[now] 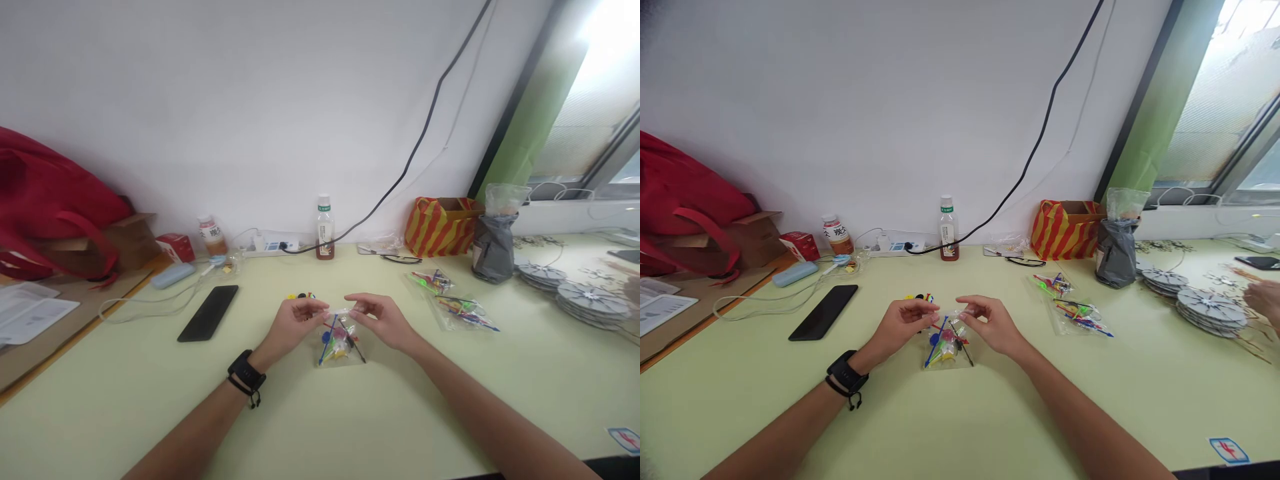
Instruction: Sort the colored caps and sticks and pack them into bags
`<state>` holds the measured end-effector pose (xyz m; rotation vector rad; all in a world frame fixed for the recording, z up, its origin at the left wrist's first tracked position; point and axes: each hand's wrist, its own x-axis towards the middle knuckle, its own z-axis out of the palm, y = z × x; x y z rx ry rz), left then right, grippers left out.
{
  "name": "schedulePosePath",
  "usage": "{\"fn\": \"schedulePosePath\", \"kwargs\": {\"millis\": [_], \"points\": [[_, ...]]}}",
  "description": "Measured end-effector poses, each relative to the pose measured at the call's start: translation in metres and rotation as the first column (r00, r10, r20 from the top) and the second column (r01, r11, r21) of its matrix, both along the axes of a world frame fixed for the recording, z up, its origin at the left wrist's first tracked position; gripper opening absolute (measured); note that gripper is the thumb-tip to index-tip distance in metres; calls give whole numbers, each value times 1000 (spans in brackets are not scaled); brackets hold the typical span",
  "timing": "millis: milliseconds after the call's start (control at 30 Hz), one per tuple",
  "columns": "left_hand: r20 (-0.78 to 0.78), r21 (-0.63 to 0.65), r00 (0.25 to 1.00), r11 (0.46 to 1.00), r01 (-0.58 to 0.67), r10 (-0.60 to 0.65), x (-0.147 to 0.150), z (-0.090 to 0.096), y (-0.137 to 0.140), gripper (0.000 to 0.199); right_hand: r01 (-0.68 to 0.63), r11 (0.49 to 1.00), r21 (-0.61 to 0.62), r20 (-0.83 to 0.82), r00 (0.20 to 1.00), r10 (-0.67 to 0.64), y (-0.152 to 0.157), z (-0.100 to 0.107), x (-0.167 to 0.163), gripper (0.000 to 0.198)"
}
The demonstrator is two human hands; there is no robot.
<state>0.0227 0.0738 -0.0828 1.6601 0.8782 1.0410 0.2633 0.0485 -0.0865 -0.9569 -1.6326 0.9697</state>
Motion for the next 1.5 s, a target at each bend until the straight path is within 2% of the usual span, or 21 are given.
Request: {"fn": "schedulePosePath", "kwargs": {"millis": [100, 200, 300, 400, 533, 633, 767, 867, 933, 1067, 1200, 1333, 1400, 1500], "points": [[-178, 126, 984, 992, 4, 19, -1, 3, 0, 24, 36, 997, 63, 154, 987, -46, -1, 4, 1, 19], [-300, 245, 953, 969, 26, 50, -1, 9, -4, 23, 26, 995, 99, 225, 973, -48, -3, 7, 3, 18], [-355, 284, 934, 956, 72, 35, 1, 13, -9, 23, 8, 992, 128, 252, 967, -40, -4, 8, 1, 17], [-387, 278, 922, 956, 95, 21, 2, 13, -13, 23, -24, 995, 98, 259, 966, -3, -5, 6, -2, 21], [-360, 219, 932, 968, 124, -38, 3, 13, -15, 23, -67, 997, 35, 227, 972, 57, -6, 4, -3, 23], [-314, 222, 947, 965, 140, -65, 3, 14, -12, 23, -104, 995, -5, 198, 975, 103, -5, 5, 0, 22], [-224, 176, 973, 980, 92, -51, 0, 10, -4, 23, -178, 982, -68, 65, 981, 182, 0, 4, 5, 22], [-120, 89, 992, 994, 59, -48, -5, 4, 1, 25, -164, 981, -101, -21, 986, 163, 3, 1, 6, 22], [-62, 19, 994, 996, 88, -87, -9, 1, 3, 25, -137, 984, -113, -60, 990, 130, 5, -1, 7, 22], [6, -29, 995, 994, 103, -103, -10, 3, 4, 24, -100, 993, -62, -112, 989, 92, 6, -3, 8, 20], [34, 24, 999, 999, 31, -31, -7, 5, 0, 18, -60, 998, 38, -72, 995, 62, 4, -2, 7, 17], [25, -10, 997, 997, 72, -72, -3, 5, -2, 19, -11, 992, 122, 22, 1000, 8, 0, 0, 5, 18], [-15, -3, 997, 997, 73, -73, -2, 6, -2, 21, -12, 993, 114, 61, 998, 5, -1, 3, 5, 20], [-150, 111, 987, 991, 78, -60, 0, 10, -5, 23, -26, 997, 70, 146, 989, 15, -3, 6, 4, 27]]}}
